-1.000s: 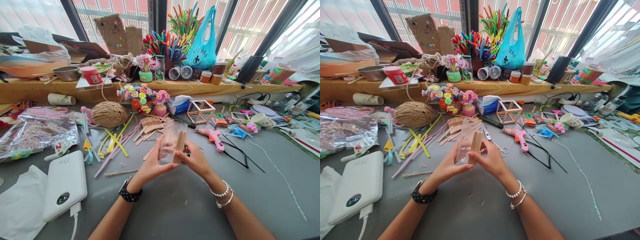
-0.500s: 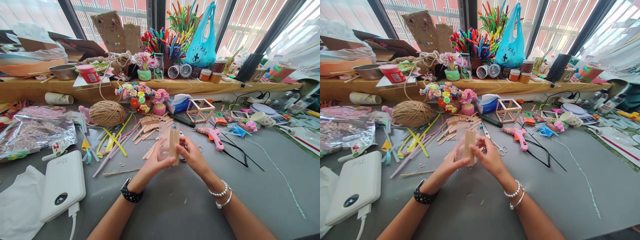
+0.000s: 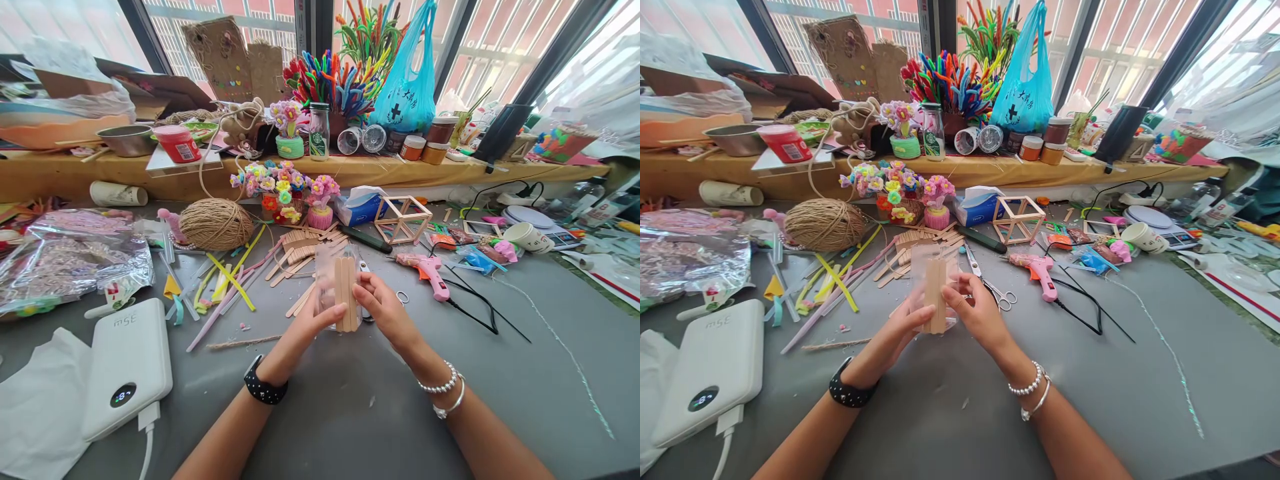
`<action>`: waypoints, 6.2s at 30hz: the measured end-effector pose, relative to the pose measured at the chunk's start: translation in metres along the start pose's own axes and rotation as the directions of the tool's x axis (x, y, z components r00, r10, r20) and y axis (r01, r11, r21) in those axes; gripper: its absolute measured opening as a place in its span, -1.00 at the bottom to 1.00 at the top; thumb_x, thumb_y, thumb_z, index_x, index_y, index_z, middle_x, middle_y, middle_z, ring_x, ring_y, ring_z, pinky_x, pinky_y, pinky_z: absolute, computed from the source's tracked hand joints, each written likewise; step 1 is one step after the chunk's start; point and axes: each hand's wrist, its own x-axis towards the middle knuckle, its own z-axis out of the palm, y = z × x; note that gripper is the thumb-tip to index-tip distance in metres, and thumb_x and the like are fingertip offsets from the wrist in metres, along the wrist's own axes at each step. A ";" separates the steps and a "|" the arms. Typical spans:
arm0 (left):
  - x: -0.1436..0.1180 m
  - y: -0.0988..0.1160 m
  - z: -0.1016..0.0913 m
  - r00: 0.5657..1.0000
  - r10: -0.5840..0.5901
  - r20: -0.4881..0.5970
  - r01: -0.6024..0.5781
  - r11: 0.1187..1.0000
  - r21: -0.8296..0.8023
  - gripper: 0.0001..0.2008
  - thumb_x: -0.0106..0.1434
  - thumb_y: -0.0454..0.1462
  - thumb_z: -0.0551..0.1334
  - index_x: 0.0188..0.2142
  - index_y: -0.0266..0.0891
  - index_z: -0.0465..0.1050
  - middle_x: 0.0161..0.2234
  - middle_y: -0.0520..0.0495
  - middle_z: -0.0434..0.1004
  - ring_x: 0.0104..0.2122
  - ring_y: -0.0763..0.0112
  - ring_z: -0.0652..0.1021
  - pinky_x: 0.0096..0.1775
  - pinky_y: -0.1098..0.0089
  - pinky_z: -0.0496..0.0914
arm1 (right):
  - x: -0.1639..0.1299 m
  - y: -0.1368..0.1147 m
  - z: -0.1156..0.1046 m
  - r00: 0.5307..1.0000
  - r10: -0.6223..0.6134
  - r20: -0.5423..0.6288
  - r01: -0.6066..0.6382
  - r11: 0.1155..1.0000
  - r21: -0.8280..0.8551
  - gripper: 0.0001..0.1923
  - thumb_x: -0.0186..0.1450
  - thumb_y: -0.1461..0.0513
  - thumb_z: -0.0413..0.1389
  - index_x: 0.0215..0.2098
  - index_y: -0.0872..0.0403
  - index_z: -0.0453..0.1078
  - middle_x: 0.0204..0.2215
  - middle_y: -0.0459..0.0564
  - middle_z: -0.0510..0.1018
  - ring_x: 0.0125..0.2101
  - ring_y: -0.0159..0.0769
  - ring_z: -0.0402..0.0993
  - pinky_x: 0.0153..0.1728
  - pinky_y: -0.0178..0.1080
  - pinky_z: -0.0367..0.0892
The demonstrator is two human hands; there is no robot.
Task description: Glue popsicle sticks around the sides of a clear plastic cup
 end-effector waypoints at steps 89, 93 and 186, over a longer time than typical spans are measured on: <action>-0.001 -0.003 0.011 0.924 -0.029 -0.381 -0.045 0.982 -0.183 -0.55 -0.08 -0.17 0.37 -0.22 -0.25 0.27 -0.15 -0.15 0.47 -0.14 0.22 0.50 -0.15 0.32 0.37 | -0.012 0.000 0.004 0.661 -0.748 -0.063 0.501 0.502 -0.705 -0.67 0.23 0.22 0.07 -0.03 0.09 0.35 -0.21 0.09 0.52 -0.18 -0.24 0.44 -0.17 -0.18 0.37; 0.000 -0.003 0.011 0.917 -0.021 -0.398 -0.048 0.985 -0.163 -0.54 -0.10 -0.17 0.38 -0.23 -0.25 0.26 -0.17 -0.13 0.49 -0.15 0.22 0.50 -0.15 0.31 0.37 | -0.012 0.001 0.005 0.661 -0.748 -0.062 0.496 0.497 -0.712 -0.68 0.24 0.24 0.05 -0.03 0.09 0.37 -0.22 0.09 0.53 -0.20 -0.25 0.46 -0.20 -0.21 0.37; -0.008 0.009 0.002 0.998 -0.044 0.046 0.048 0.995 -0.083 -0.36 0.11 -0.07 0.19 0.16 -0.03 0.06 0.08 -0.16 0.29 -0.02 0.01 0.40 -0.21 0.22 0.40 | -0.007 -0.009 0.003 0.996 0.026 0.081 -0.058 0.906 0.419 -0.48 0.13 0.06 0.14 0.01 0.01 0.17 0.08 0.05 0.32 0.12 -0.16 0.17 0.14 -0.06 0.02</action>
